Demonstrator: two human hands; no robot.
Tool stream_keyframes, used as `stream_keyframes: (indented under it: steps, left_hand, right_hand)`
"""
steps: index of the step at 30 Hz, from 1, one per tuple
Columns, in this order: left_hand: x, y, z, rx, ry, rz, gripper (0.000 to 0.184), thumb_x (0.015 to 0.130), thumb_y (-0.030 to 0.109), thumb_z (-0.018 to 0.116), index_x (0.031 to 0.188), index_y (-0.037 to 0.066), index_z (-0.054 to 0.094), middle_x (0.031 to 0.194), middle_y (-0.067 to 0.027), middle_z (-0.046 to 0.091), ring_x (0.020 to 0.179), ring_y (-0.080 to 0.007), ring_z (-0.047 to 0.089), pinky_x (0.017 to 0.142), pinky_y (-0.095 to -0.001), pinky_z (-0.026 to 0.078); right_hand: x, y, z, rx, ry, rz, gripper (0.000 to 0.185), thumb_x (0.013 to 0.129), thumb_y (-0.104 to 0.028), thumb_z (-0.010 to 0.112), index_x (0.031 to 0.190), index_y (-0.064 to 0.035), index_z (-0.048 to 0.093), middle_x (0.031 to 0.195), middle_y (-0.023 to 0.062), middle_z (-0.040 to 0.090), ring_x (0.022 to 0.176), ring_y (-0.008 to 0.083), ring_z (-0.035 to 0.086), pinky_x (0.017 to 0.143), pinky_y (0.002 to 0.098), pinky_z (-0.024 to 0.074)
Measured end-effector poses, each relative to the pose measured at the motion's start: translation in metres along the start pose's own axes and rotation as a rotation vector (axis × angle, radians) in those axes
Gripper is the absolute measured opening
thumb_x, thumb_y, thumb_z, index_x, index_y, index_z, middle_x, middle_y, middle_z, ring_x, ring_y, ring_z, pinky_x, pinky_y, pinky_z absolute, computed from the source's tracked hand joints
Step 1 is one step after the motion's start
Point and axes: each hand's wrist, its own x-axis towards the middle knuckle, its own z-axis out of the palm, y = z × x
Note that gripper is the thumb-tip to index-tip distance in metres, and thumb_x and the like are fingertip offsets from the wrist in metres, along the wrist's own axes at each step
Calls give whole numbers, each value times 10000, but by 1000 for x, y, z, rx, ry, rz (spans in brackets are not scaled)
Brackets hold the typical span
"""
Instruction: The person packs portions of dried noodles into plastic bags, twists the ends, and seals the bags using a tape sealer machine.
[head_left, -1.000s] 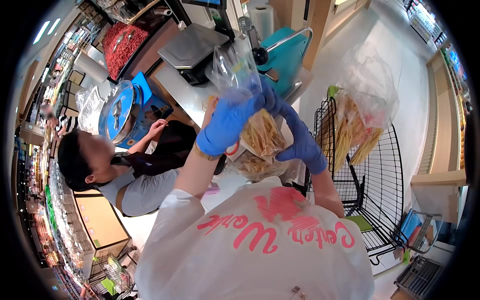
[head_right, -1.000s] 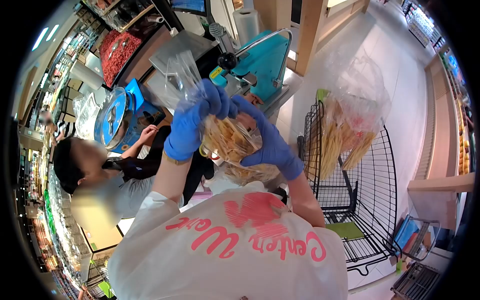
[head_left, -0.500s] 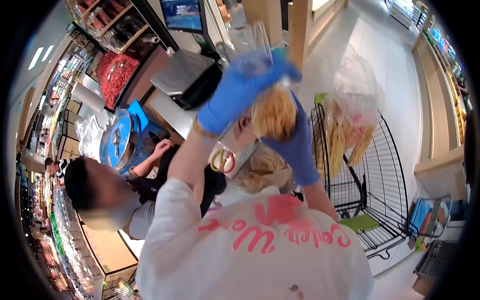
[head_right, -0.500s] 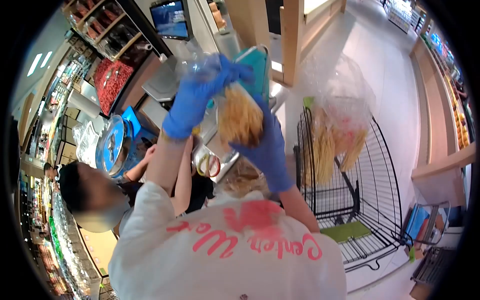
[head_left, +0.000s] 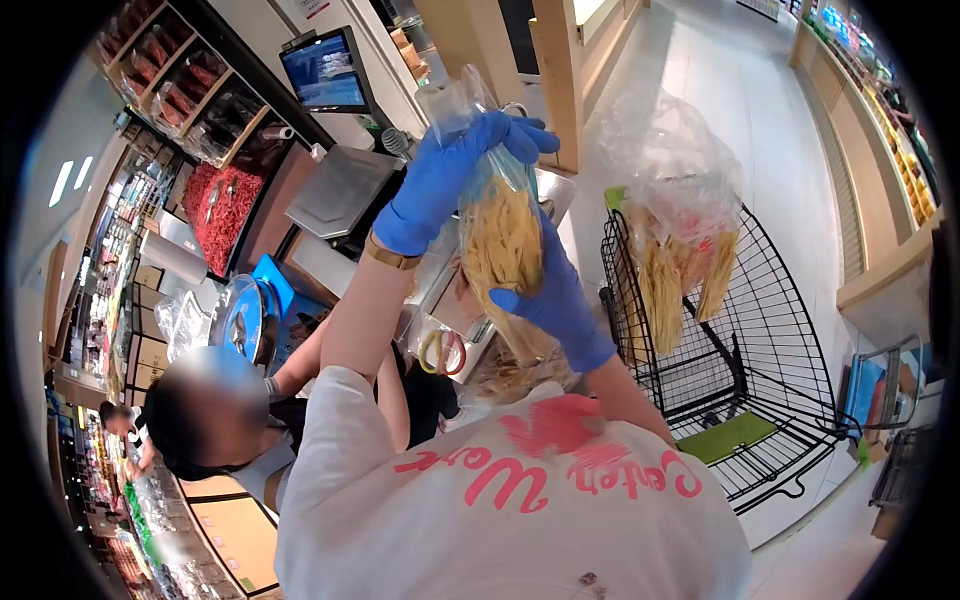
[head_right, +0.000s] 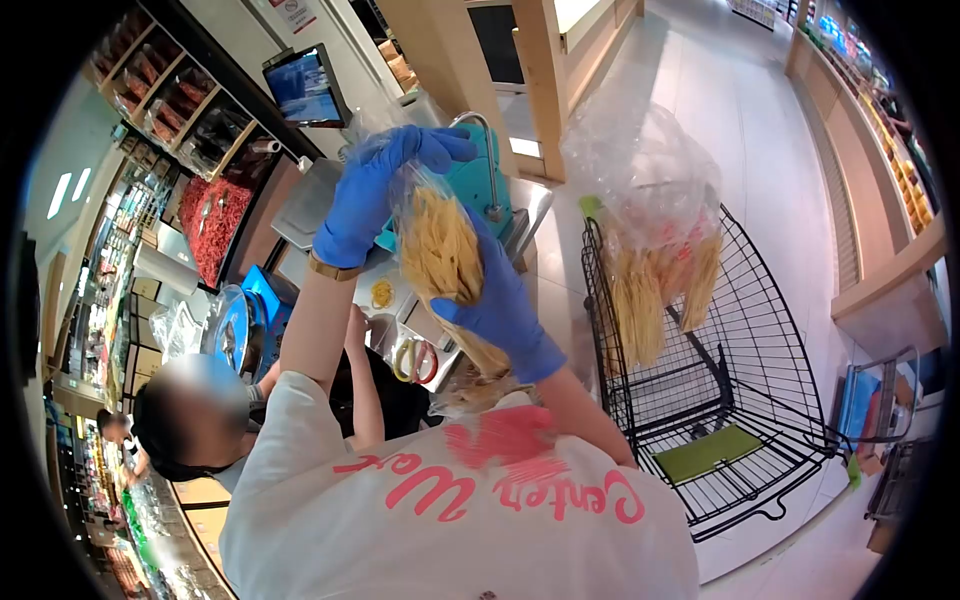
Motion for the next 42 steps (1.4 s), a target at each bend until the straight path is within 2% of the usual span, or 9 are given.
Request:
stream_keyframes:
  steps: [5, 12, 14, 17, 21, 24, 26, 30, 42]
  left_hand:
    - [-10, 6, 5, -203, 191, -291, 405, 942, 285, 370, 800, -33, 577, 962, -154, 635, 998, -236, 567, 917, -350, 414]
    - [-23, 1, 8, -166, 332, -264, 354, 945, 285, 364, 761, 23, 516, 746, -96, 589, 750, -206, 562, 739, -339, 454]
    - [-12, 20, -3, -232, 371, -96, 333, 946, 277, 357, 725, 56, 472, 669, -50, 503, 669, -177, 498, 711, -326, 434]
    - [0, 38, -35, -424, 407, 110, 299, 941, 267, 382, 697, 98, 418, 590, 19, 351, 572, -123, 390, 716, -299, 417]
    - [8, 29, -49, -612, 462, 122, 280, 935, 264, 395, 699, 114, 405, 589, 24, 287, 574, -122, 336, 726, -288, 388]
    - [4, 20, -44, -377, 444, 19, 298, 940, 276, 390, 826, 40, 531, 688, -18, 509, 679, -163, 512, 773, -314, 435]
    - [-3, 6, -47, -77, 335, -12, 388, 938, 312, 397, 950, -35, 568, 936, -128, 637, 859, -213, 612, 829, -328, 461]
    - [-13, -3, -35, 135, 264, -229, 324, 929, 247, 432, 820, -22, 577, 966, -158, 638, 901, -203, 595, 860, -318, 447]
    - [-32, -21, -55, -6, 522, -82, 377, 932, 300, 401, 918, -31, 581, 1013, -176, 618, 974, -233, 572, 900, -339, 412]
  right_hand:
    - [0, 2, -6, 70, -46, 8, 959, 603, -143, 771, 1373, -35, 210, 1291, 137, 416, 1192, 220, 417, 967, 319, 380]
    - [-8, 14, -29, 252, -181, -64, 952, 603, -113, 769, 1388, -71, 233, 1315, 96, 378, 1213, 219, 392, 1007, 327, 329]
    - [-15, 36, -43, 565, -136, 140, 847, 682, -129, 729, 1382, -75, 256, 1320, 78, 366, 1212, 199, 391, 1017, 323, 311]
    - [-50, 120, -70, 503, 116, 790, 610, 866, -512, 454, 1316, -107, 377, 1193, 62, 491, 1135, 171, 462, 915, 344, 419]
    - [-83, 208, -60, 569, -137, 695, 664, 834, -628, 389, 1269, -129, 439, 1113, 63, 556, 1056, 192, 529, 862, 354, 458]
    - [-52, 148, -39, 1316, 195, 945, 618, 842, -567, 443, 1244, -97, 470, 1201, 117, 538, 1059, 269, 552, 903, 408, 458]
    - [-66, 151, -41, 1359, 268, 916, 623, 846, -566, 436, 1247, -90, 464, 1183, 119, 550, 1046, 272, 561, 894, 408, 464]
    - [-75, 142, -49, 1323, 379, 922, 557, 864, -519, 441, 1197, -76, 492, 1160, 113, 562, 1009, 264, 578, 867, 409, 475]
    - [-68, 136, -66, 1140, 516, 839, 479, 879, -437, 473, 1185, -70, 501, 1126, 108, 584, 980, 258, 591, 850, 393, 488]
